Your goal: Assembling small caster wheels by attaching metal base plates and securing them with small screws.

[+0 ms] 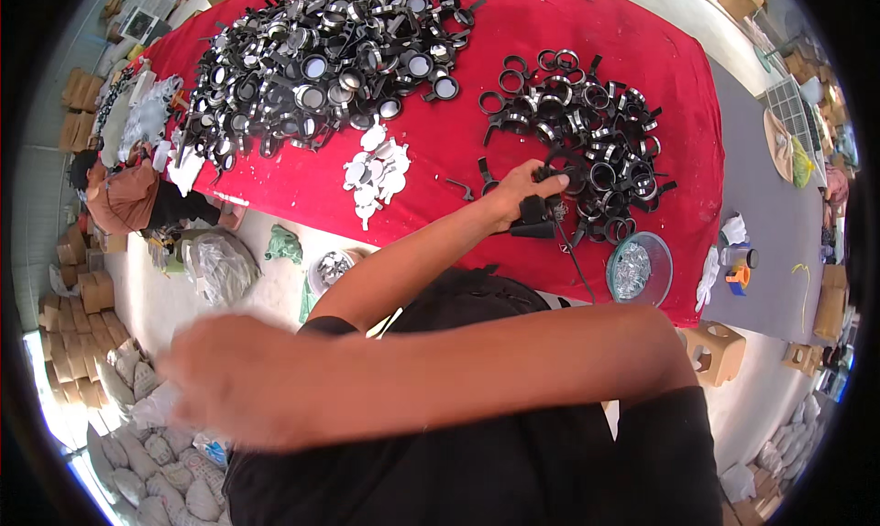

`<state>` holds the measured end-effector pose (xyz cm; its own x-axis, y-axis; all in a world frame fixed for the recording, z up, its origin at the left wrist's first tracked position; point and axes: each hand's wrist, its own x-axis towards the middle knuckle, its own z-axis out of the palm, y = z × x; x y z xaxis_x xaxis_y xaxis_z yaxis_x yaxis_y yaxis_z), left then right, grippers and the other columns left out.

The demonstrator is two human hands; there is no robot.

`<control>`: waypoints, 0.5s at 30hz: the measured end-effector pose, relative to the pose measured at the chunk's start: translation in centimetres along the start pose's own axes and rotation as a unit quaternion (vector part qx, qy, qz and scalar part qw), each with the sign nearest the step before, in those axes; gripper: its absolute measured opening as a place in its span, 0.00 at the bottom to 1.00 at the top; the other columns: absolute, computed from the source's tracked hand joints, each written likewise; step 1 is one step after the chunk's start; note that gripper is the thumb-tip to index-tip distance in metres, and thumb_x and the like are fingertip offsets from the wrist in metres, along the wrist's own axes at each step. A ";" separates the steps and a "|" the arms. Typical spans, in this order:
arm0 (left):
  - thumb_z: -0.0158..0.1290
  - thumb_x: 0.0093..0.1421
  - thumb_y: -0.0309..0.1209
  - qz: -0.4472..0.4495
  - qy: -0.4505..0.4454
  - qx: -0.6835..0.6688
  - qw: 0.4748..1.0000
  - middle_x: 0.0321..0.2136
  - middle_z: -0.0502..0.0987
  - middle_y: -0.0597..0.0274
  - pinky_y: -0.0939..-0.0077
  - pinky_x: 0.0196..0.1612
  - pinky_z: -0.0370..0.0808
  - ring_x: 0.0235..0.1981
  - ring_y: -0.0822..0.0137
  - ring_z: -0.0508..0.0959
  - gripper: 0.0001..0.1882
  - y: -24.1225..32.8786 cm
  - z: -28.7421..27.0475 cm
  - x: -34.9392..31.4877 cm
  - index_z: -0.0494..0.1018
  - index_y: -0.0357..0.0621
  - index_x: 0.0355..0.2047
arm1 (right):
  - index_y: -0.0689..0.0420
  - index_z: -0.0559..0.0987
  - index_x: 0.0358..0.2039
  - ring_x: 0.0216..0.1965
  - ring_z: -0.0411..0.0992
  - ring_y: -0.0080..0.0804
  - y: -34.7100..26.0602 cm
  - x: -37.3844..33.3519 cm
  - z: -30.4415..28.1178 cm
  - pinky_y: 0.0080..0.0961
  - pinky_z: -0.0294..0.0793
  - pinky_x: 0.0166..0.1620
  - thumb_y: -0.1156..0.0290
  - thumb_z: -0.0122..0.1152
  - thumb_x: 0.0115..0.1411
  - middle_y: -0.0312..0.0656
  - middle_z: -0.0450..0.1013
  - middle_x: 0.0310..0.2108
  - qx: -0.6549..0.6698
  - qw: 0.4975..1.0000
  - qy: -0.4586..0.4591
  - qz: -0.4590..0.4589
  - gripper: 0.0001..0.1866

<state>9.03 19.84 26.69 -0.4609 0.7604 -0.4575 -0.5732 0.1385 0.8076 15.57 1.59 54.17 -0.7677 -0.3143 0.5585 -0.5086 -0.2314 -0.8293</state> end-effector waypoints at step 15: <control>0.67 0.72 0.39 0.104 0.084 0.031 0.991 0.40 0.80 0.68 0.75 0.41 0.82 0.39 0.75 0.81 0.23 5.8 -4.2 -4.8 0.75 0.42 0.60 | 0.64 0.61 0.78 0.64 0.76 0.41 8.7 -23.9 -25.4 0.41 0.79 0.65 0.55 0.84 0.61 0.58 0.73 0.66 -0.007 0.854 0.305 0.421 0.55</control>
<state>5.05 14.35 32.01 -0.6740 0.6609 -0.3299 -0.4135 0.0325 0.9099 19.57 30.50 33.18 -0.9215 0.1756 -0.3465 0.3233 -0.1480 -0.9347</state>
